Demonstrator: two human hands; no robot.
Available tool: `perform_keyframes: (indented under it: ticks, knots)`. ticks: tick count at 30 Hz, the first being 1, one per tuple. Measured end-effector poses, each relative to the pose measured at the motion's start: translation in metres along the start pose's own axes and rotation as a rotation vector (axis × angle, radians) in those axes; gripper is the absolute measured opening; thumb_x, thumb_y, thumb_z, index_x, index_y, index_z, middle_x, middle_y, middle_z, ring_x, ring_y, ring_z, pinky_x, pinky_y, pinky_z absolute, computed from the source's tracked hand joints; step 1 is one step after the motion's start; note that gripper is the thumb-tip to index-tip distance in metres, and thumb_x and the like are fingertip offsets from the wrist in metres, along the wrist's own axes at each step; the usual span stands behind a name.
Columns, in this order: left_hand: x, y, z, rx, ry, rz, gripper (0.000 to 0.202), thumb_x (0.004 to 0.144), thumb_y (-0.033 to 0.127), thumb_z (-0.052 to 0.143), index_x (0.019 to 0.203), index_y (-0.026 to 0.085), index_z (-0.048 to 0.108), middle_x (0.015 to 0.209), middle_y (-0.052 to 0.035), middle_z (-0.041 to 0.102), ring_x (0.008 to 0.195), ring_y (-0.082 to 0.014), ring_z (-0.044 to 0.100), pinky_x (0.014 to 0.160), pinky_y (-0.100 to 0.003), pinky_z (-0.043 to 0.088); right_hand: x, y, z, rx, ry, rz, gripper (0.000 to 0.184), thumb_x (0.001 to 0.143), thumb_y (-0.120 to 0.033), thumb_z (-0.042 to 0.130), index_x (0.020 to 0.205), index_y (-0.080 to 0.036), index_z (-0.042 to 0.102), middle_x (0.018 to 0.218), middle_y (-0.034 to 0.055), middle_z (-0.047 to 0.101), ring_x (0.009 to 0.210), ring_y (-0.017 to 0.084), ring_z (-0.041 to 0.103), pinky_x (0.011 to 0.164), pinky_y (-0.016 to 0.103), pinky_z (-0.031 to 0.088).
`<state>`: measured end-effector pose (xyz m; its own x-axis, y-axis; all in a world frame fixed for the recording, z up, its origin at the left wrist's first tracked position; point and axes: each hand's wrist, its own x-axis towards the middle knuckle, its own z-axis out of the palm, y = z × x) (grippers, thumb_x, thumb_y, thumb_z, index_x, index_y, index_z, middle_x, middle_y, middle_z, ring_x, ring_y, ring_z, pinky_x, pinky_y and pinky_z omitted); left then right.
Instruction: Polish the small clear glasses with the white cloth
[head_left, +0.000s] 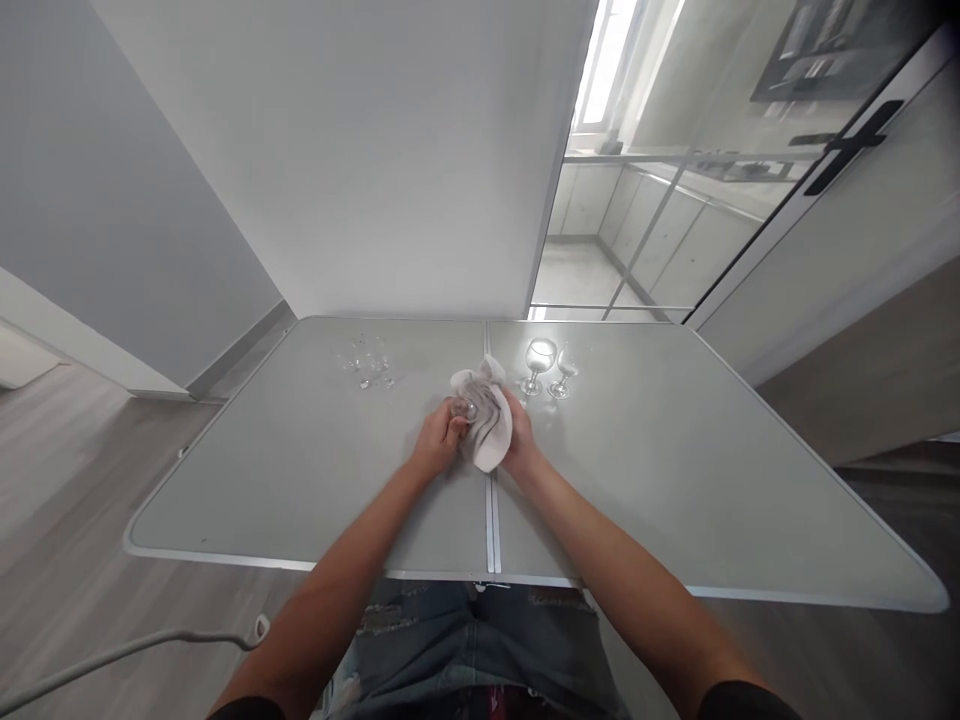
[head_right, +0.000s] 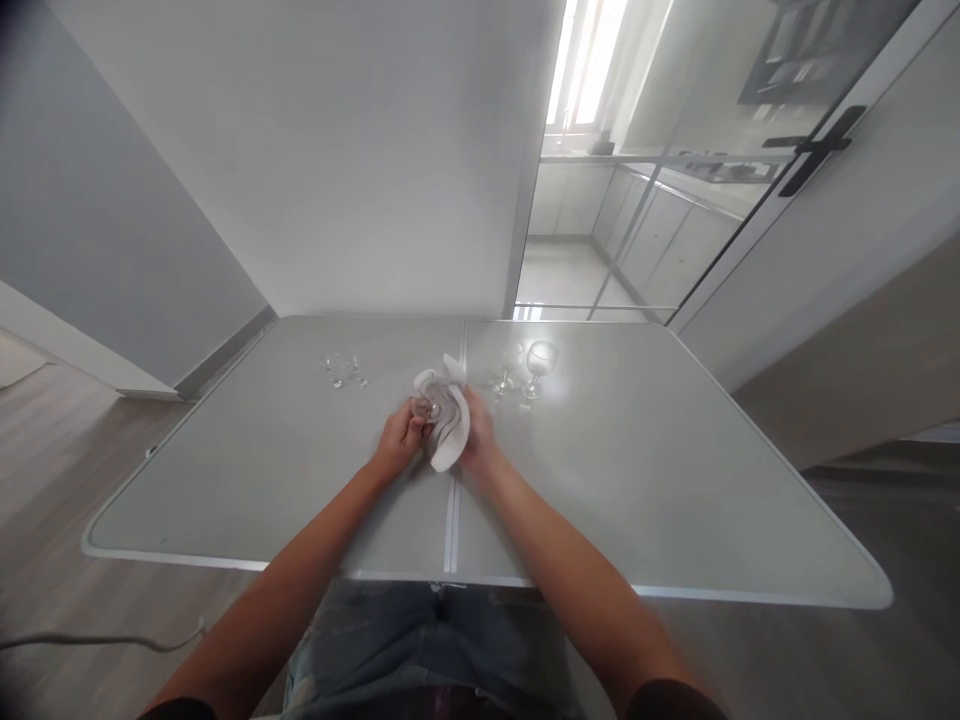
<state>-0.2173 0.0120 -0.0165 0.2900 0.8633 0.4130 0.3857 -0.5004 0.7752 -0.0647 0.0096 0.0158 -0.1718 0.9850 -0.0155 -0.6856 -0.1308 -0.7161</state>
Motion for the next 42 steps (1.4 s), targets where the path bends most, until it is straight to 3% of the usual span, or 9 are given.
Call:
perform_keyframes:
  ticks: [5, 11, 16, 22, 26, 31, 36, 39, 42]
  knots:
    - [0.003, -0.010, 0.007, -0.145, 0.028, -0.058, 0.040, 0.102, 0.050, 0.036, 0.113, 0.016, 0.053, 0.077, -0.0017, 0.060, 0.066, -0.0135, 0.052, 0.064, -0.026, 0.045, -0.005, 0.014, 0.000, -0.418, 0.114, -0.415, 0.034, 0.095, -0.043, 0.058, 0.123, -0.024, 0.065, 0.118, 0.0057, 0.070, 0.109, 0.021, 0.066, 0.098, 0.037, 0.054]
    - [0.007, -0.015, 0.001, -0.066, 0.049, -0.183, 0.014, 0.087, 0.020, 0.046, 0.078, 0.017, 0.057, 0.063, -0.0011, 0.061, 0.056, -0.0129, 0.054, 0.055, -0.024, 0.042, -0.002, 0.013, -0.016, -1.203, -0.257, -0.799, 0.042, 0.101, -0.019, 0.039, 0.136, -0.024, 0.061, 0.142, 0.0093, 0.059, 0.135, 0.024, 0.053, 0.117, 0.045, 0.039]
    - [0.006, -0.013, -0.009, 0.234, 0.067, -0.053, 0.013, 0.076, 0.014, 0.052, 0.082, 0.016, 0.063, 0.072, -0.0058, 0.070, 0.064, -0.0173, 0.062, 0.061, -0.027, 0.045, 0.003, -0.004, -0.016, -1.650, -0.377, -0.908, 0.038, 0.098, -0.014, 0.047, 0.128, -0.026, 0.066, 0.124, 0.0063, 0.070, 0.125, 0.025, 0.058, 0.126, 0.056, 0.018]
    - [-0.001, -0.014, -0.011, 0.689, -0.030, 0.212, 0.004, 0.072, 0.015, 0.060, 0.071, 0.017, 0.063, 0.065, -0.0092, 0.066, 0.060, -0.0208, 0.062, 0.057, -0.029, 0.040, 0.002, -0.019, -0.013, -1.418, -0.202, -0.727, 0.020, 0.094, -0.026, 0.058, 0.104, -0.024, 0.074, 0.102, 0.0074, 0.072, 0.101, 0.023, 0.064, 0.097, 0.039, 0.049]
    - [-0.003, -0.011, -0.013, 0.670, 0.026, 0.367, 0.013, 0.086, 0.022, 0.058, 0.077, 0.017, 0.066, 0.063, -0.0069, 0.065, 0.060, -0.0182, 0.061, 0.060, -0.028, 0.042, 0.004, -0.023, -0.014, -0.951, -0.097, -0.363, 0.021, 0.088, -0.040, 0.065, 0.095, -0.022, 0.074, 0.093, 0.0036, 0.072, 0.087, 0.020, 0.065, 0.080, 0.032, 0.051]
    - [-0.001, -0.009, -0.013, 0.431, 0.155, 0.248, 0.031, 0.093, 0.040, 0.059, 0.114, 0.018, 0.067, 0.072, -0.0041, 0.070, 0.063, -0.0158, 0.062, 0.064, -0.027, 0.046, 0.000, -0.014, -0.007, -0.308, -0.003, -0.042, 0.040, 0.086, -0.057, 0.065, 0.102, -0.021, 0.069, 0.087, 0.0025, 0.070, 0.077, 0.018, 0.063, 0.069, 0.028, 0.052]
    - [0.003, -0.003, -0.009, 0.123, 0.152, -0.020, 0.030, 0.093, 0.037, 0.058, 0.115, 0.018, 0.065, 0.072, -0.0002, 0.069, 0.061, -0.0125, 0.058, 0.063, -0.024, 0.046, -0.001, 0.010, 0.000, -0.255, 0.073, -0.098, 0.056, 0.089, -0.070, 0.054, 0.112, -0.020, 0.065, 0.093, 0.0066, 0.071, 0.090, 0.022, 0.068, 0.076, 0.032, 0.058]
    - [0.005, 0.000, -0.007, 0.069, 0.143, -0.117, 0.024, 0.093, 0.035, 0.054, 0.101, 0.016, 0.067, 0.067, 0.0014, 0.063, 0.058, -0.0116, 0.052, 0.058, -0.023, 0.041, -0.002, 0.020, 0.000, -0.546, 0.016, -0.306, 0.059, 0.096, -0.064, 0.047, 0.138, -0.023, 0.053, 0.121, 0.0098, 0.068, 0.115, 0.024, 0.064, 0.097, 0.038, 0.055]
    - [0.007, 0.001, -0.005, 0.072, 0.162, -0.149, 0.023, 0.090, 0.033, 0.053, 0.087, 0.015, 0.065, 0.064, 0.0025, 0.058, 0.057, -0.0110, 0.046, 0.055, -0.022, 0.036, -0.004, 0.024, -0.005, -0.921, 0.003, -0.528, 0.065, 0.103, -0.052, 0.038, 0.160, -0.024, 0.021, 0.155, 0.0120, 0.044, 0.146, 0.022, 0.041, 0.119, 0.042, 0.039]
